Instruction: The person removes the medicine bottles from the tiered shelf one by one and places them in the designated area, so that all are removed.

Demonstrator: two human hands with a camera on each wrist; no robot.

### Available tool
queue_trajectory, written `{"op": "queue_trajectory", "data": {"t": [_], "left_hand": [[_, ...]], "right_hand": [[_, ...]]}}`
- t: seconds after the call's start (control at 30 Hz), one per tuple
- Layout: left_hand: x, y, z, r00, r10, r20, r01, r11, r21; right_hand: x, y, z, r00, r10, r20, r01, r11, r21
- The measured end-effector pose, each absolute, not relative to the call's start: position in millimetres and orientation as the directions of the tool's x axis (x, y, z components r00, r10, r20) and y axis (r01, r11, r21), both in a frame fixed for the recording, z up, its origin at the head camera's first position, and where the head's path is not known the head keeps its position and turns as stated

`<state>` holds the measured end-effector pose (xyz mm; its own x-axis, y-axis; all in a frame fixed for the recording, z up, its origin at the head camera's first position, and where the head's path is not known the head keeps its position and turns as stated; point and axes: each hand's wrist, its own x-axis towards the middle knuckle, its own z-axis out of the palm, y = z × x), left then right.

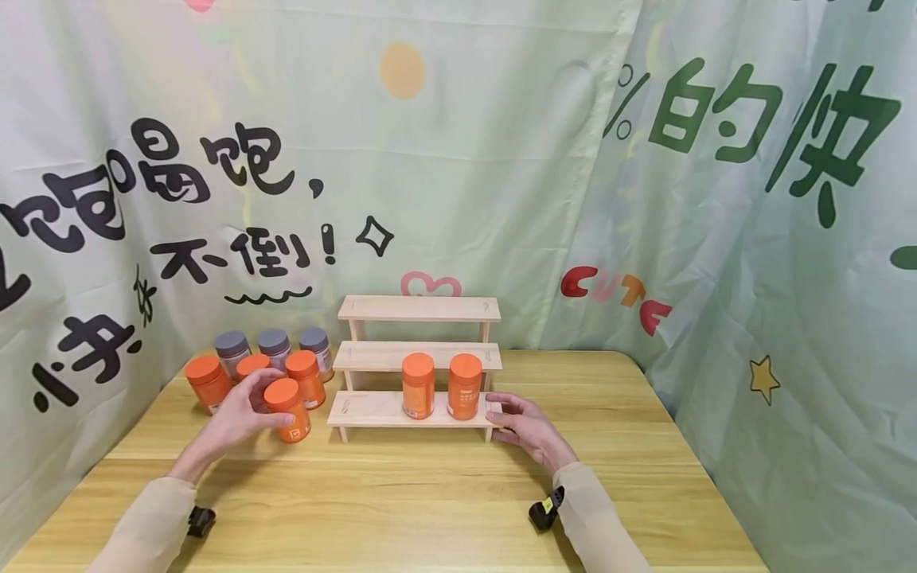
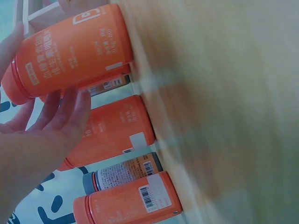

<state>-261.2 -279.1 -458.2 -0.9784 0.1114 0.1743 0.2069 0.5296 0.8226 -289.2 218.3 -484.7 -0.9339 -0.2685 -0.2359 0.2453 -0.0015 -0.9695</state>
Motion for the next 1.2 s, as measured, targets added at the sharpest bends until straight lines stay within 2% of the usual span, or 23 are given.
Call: {"op": "queue_trajectory", "data": {"t": [0.17, 0.4, 0.67, 0.83, 0.97, 1.2], "left_hand": [[-261, -277, -451, -0.970, 0.061, 0.235, 0.229, 0.550, 0.803], [-261, -272, -446, -0.960, -0.033, 0.278, 0.228, 0.489, 0.842], [-259, -257, -432, -0.903, -0.198, 0.381, 0.273, 0.420, 0.865], [-260, -245, -423, -0.880, -0.282, 0.383, 0.273, 0.361, 0.892], [-261, -232, -416, -0.890, -0.291, 0.351, 0.277, 0.266, 0.923], [-268, -209, -418, -0.865, -0.288, 0.410, 0.350, 0.237, 0.906]], "right_hand": [[-290, 218, -486, -0.934, -0.265, -0.241, 0.250, 0.000, -0.968], [-290, 218, -486, -0.933, -0.271, -0.235, 0.245, -0.002, -0.970], [-290, 218, -486, -0.935, -0.262, -0.241, 0.249, 0.002, -0.968], [-291, 218, -486, -0.936, -0.252, -0.245, 0.249, 0.014, -0.968], [-290, 218, -486, -0.936, -0.252, -0.244, 0.248, 0.016, -0.969], [-290, 218, -485, -0.936, -0.246, -0.251, 0.255, 0.015, -0.967]]}}
